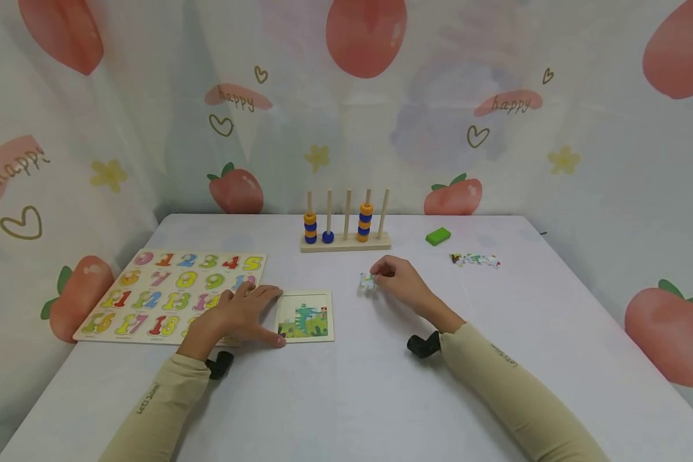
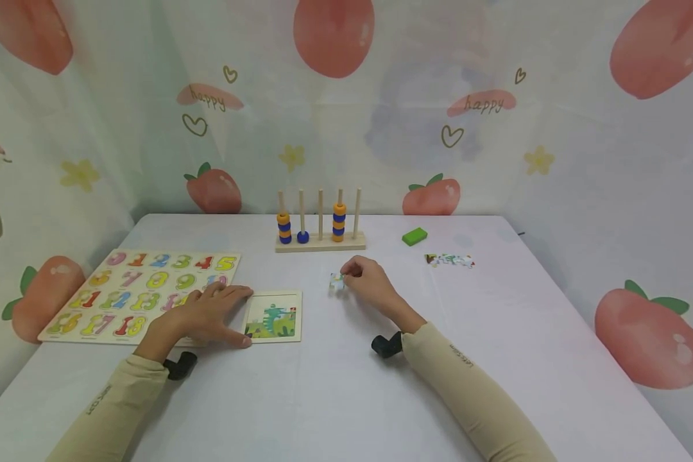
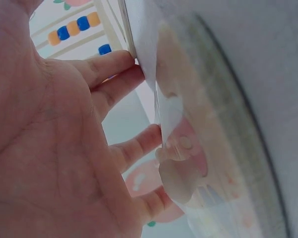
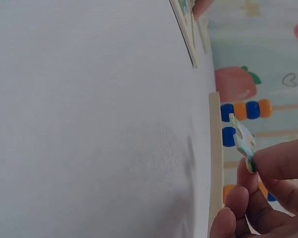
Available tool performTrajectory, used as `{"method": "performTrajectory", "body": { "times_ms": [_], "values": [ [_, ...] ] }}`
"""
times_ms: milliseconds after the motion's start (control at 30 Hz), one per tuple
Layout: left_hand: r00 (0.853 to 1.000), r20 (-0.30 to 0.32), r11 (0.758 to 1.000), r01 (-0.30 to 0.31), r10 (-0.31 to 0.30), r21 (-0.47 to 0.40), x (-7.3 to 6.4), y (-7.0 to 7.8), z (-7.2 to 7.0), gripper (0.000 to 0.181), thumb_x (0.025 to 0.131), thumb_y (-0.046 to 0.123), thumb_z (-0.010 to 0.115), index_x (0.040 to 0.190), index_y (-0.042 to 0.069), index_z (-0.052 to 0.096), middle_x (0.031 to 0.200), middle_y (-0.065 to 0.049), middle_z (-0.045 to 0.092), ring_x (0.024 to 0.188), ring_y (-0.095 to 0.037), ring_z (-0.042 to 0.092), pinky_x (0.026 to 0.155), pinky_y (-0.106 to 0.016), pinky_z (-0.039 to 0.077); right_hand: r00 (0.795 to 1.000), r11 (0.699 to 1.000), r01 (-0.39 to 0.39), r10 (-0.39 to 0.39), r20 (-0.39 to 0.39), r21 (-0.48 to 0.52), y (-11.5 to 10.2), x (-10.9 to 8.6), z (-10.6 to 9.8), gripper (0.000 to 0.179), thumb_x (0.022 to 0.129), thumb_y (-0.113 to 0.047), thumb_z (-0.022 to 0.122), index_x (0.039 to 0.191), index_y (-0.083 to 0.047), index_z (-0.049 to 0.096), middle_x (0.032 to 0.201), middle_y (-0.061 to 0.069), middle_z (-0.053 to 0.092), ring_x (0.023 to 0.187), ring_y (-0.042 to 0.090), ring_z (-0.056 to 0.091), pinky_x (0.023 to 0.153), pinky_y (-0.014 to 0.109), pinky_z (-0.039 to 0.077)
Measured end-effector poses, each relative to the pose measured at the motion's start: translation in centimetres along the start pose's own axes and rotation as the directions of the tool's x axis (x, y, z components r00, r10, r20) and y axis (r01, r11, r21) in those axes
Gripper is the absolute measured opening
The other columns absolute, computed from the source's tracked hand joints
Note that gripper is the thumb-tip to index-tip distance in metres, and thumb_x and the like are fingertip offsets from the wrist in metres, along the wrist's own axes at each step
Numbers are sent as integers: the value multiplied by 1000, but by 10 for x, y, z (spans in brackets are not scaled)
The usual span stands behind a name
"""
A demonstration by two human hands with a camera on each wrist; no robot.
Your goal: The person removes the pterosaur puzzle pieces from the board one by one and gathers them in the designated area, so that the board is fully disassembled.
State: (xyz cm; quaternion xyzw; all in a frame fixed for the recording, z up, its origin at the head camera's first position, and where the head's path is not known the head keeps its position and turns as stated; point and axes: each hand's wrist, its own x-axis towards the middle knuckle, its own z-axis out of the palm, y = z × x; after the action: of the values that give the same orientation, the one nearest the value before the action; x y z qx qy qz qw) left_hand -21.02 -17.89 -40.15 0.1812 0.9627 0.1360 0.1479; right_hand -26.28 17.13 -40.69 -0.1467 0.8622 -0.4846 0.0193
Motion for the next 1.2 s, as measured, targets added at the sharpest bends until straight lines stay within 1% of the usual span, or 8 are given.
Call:
{"method": "performTrajectory", "body": {
  "times_ms": [200,367,533,667,767,833,967,1200],
  "values": [
    [1000,1,1000,-10,10,-1,-2,0,-1,106,82,61,86,164,12,41,168,-14,38,156,-50,19,117,-75,22,997,998,-56,58,-46,39,8,0,-13,15,102,2,62,115,6,68,109,16,71,101,24,61,88,32,49],
    [1000,3,1000,-14,14,-7,-3,0,-2,107,82,61,86,165,12,40,168,-15,38,157,-50,18,117,-75,22,992,995,-78,84,-90,61,11,-1,-25,17,103,2,62,118,8,68,113,20,70,102,25,60,86,28,48],
    [1000,5,1000,-17,17,-3,-3,1,-3,106,83,61,86,164,11,40,168,-15,38,156,-50,19,117,-75,22,986,993,-107,113,-124,53,14,-2,-36,20,104,1,61,120,9,68,117,21,69,101,23,59,83,25,49],
    [1000,9,1000,-16,16,-4,-4,1,-4,105,83,60,86,164,11,41,168,-15,38,156,-49,20,117,-74,23,978,988,-142,149,-143,59,17,-4,-47,22,105,0,60,124,10,66,118,20,68,100,21,58,84,26,49],
    [1000,14,1000,-12,12,-5,-4,1,-4,106,82,61,86,164,12,41,168,-15,38,155,-49,20,117,-74,24,974,985,-158,167,-152,71,20,-5,-54,26,105,-1,59,127,11,64,121,21,66,100,21,58,85,30,49],
    [1000,13,1000,-15,15,-1,-5,2,-5,106,82,61,86,164,11,41,168,-15,38,155,-49,20,116,-74,24,972,984,-166,174,-160,65,22,-7,-59,27,106,-3,59,128,11,64,123,22,66,101,20,58,85,29,49],
    [1000,14,1000,-13,13,-4,-3,0,-3,106,82,61,86,164,12,41,168,-14,37,155,-48,21,117,-74,23,965,981,-190,193,-176,36,28,-11,-70,28,107,-4,58,130,10,64,128,24,65,106,24,58,87,29,49],
    [1000,7,1000,-24,25,-10,-3,0,-3,106,82,62,86,164,11,41,168,-15,38,156,-48,20,117,-73,24,952,973,-231,227,-206,5,37,-15,-92,29,108,-5,55,133,9,62,131,26,62,109,27,57,90,34,48]
  ]
}}
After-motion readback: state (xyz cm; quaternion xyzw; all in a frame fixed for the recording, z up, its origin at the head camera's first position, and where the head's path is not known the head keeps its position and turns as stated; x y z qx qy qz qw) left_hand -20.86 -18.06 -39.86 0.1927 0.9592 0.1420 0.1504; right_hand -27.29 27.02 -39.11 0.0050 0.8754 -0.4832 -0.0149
